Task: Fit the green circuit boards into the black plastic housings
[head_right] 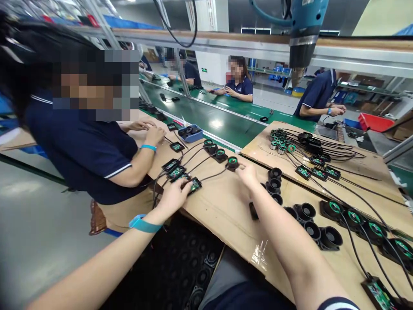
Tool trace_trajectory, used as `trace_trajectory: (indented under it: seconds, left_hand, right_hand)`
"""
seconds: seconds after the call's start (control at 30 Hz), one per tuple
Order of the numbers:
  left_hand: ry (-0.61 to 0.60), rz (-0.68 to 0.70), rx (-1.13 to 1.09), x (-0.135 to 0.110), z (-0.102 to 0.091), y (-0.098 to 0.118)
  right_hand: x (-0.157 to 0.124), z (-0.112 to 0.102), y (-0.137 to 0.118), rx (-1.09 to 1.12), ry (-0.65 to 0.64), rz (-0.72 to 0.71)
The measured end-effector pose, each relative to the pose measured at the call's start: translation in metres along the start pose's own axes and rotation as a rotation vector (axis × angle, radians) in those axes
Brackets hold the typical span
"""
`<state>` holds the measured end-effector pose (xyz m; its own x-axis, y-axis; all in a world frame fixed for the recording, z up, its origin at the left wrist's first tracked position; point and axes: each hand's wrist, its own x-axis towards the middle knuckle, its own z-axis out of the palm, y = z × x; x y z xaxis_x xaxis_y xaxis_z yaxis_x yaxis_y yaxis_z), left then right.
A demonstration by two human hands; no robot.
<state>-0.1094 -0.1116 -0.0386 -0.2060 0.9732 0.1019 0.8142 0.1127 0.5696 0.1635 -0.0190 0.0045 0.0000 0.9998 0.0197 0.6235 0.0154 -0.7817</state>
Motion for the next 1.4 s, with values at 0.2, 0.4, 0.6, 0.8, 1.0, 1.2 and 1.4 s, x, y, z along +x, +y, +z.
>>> trace_trajectory:
  seconds: [0.2, 0.4, 0.6, 0.8, 1.0, 1.2, 1.4]
  left_hand:
    - [0.119, 0.052, 0.346, 0.008, 0.007, -0.003]
    - [0.229, 0.390, 0.359, 0.003, 0.028, 0.013]
    - [0.145, 0.657, 0.287, 0.031, 0.084, 0.077]
    - [0.190, 0.491, 0.237, 0.087, 0.130, 0.130]
    - [0.286, 0.415, 0.214, 0.106, 0.144, 0.117]
    - [0.344, 0.489, 0.095, 0.113, 0.148, 0.111]
    - [0.361, 0.456, 0.021, 0.120, 0.150, 0.105]
  right_hand:
    - [-0.066, -0.131, 0.073, -0.032, 0.132, -0.106]
    - [-0.157, -0.258, 0.169, -0.350, 0.346, 0.172]
    - [-0.175, -0.291, 0.194, -0.634, 0.399, 0.228]
    - [-0.098, -0.261, 0.172, -0.798, 0.313, -0.005]
    - [0.028, -0.216, 0.131, -0.942, 0.291, -0.154]
    - [0.153, -0.159, 0.094, -0.956, 0.138, -0.150]
    - [0.209, -0.131, 0.096, -0.963, -0.048, -0.098]
